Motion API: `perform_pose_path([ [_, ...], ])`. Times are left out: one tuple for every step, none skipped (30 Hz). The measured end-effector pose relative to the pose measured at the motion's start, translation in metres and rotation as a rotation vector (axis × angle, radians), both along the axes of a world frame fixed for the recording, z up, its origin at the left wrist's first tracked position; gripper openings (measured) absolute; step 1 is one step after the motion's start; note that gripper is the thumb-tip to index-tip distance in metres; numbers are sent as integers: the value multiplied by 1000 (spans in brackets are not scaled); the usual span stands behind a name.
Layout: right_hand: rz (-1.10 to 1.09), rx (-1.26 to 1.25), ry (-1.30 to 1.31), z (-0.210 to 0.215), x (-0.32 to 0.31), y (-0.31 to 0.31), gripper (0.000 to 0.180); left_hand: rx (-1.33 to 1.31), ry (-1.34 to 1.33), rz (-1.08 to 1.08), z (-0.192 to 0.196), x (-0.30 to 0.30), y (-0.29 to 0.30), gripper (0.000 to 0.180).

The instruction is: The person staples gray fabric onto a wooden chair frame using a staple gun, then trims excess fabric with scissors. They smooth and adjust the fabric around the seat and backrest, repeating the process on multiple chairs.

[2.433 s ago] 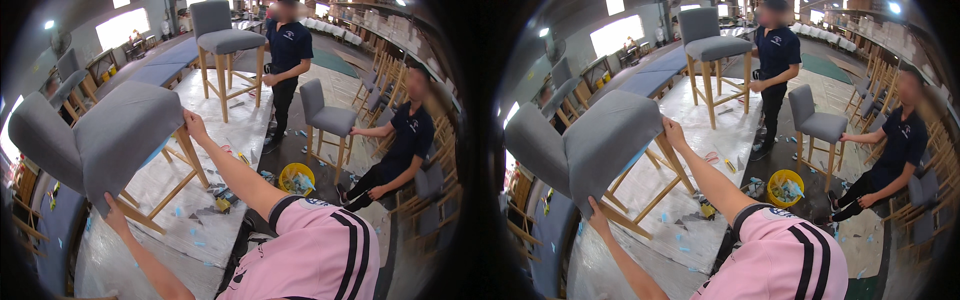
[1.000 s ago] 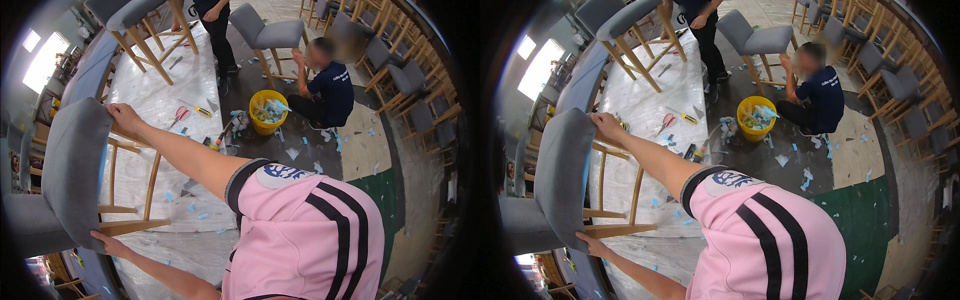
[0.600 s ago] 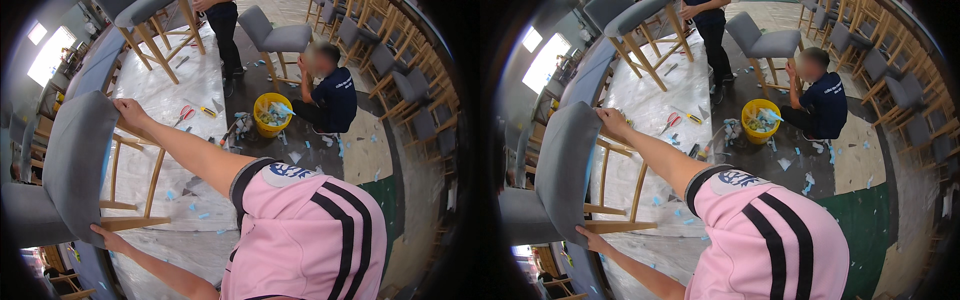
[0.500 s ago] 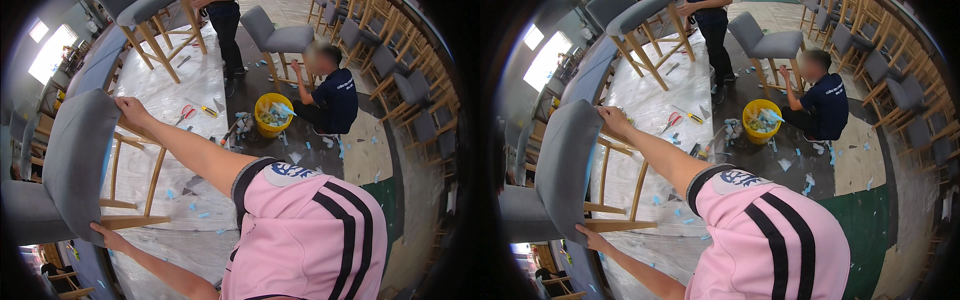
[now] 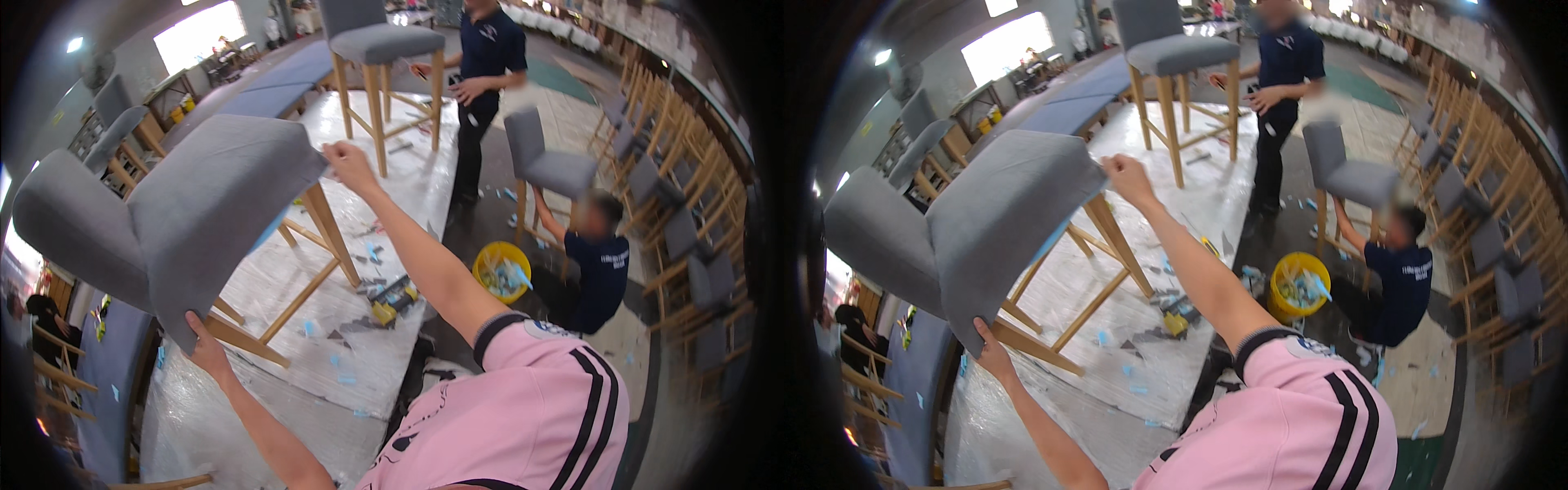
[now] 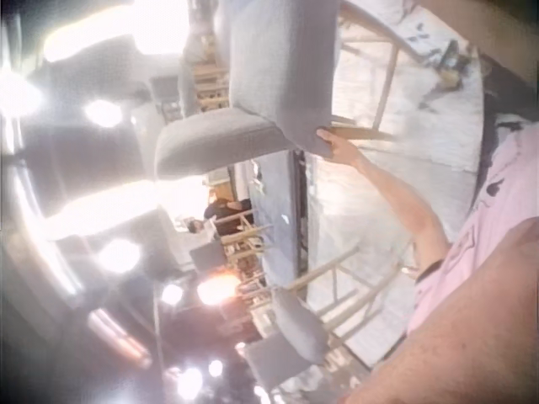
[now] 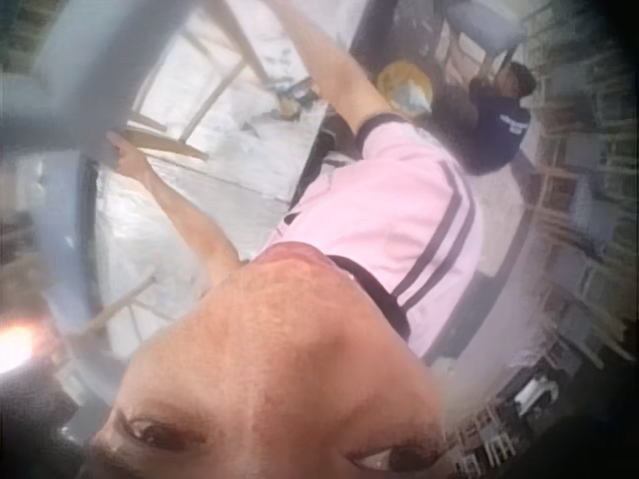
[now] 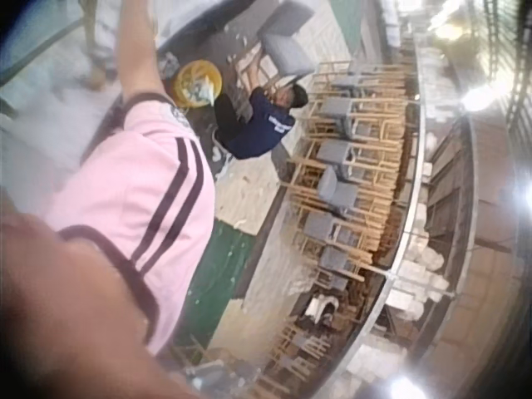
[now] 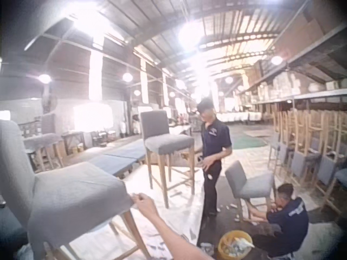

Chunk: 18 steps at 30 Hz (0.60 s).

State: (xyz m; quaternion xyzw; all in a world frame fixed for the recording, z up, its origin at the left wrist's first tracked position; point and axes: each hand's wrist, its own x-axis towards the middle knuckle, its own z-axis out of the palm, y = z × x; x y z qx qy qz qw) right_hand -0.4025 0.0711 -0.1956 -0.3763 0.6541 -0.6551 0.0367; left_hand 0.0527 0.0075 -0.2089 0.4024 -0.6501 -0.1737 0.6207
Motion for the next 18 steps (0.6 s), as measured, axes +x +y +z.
perform_pose_path([
  [-134,-91,75,20,5,3,38,-15,17,-9,1,6,0,54],
  [-278,-185,139,45,15,7,34,-21,15,13,3,10,1,52],
  [-300,-269,233,65,17,7,30,-24,6,19,6,11,3,51],
  [-325,-354,321,85,20,5,26,-28,-8,23,8,11,4,50],
  [-304,-309,449,106,34,3,24,-34,7,31,7,14,2,50],
  [-315,-290,599,111,36,-6,27,-34,17,25,5,13,1,49],
  [-324,-271,750,119,39,-24,30,-36,27,20,4,11,-1,49],
  [-324,-250,901,122,45,-41,33,-42,38,9,4,10,0,49],
  [-256,-152,904,121,59,-49,37,-46,48,-5,6,8,1,49],
  [-188,-55,906,117,73,-55,41,-49,59,-19,6,7,2,50],
  [-112,34,909,116,88,-60,45,-46,54,-19,8,9,3,50],
  [-127,3,887,115,96,-61,47,-42,50,-21,9,11,4,49],
  [-142,-27,866,113,104,-60,50,-38,47,-23,9,13,4,49],
  [-156,-54,849,113,113,-58,52,-37,47,-18,6,14,2,49],
  [-150,-48,867,111,129,-56,53,-34,38,-18,3,17,-1,49],
  [-143,-42,885,111,149,-57,54,-31,29,-17,-1,18,-2,49],
  [-135,-37,896,110,175,-57,56,-21,32,-15,-1,21,-1,49],
  [-89,-34,883,110,207,-56,61,-14,37,-14,1,23,1,48],
])
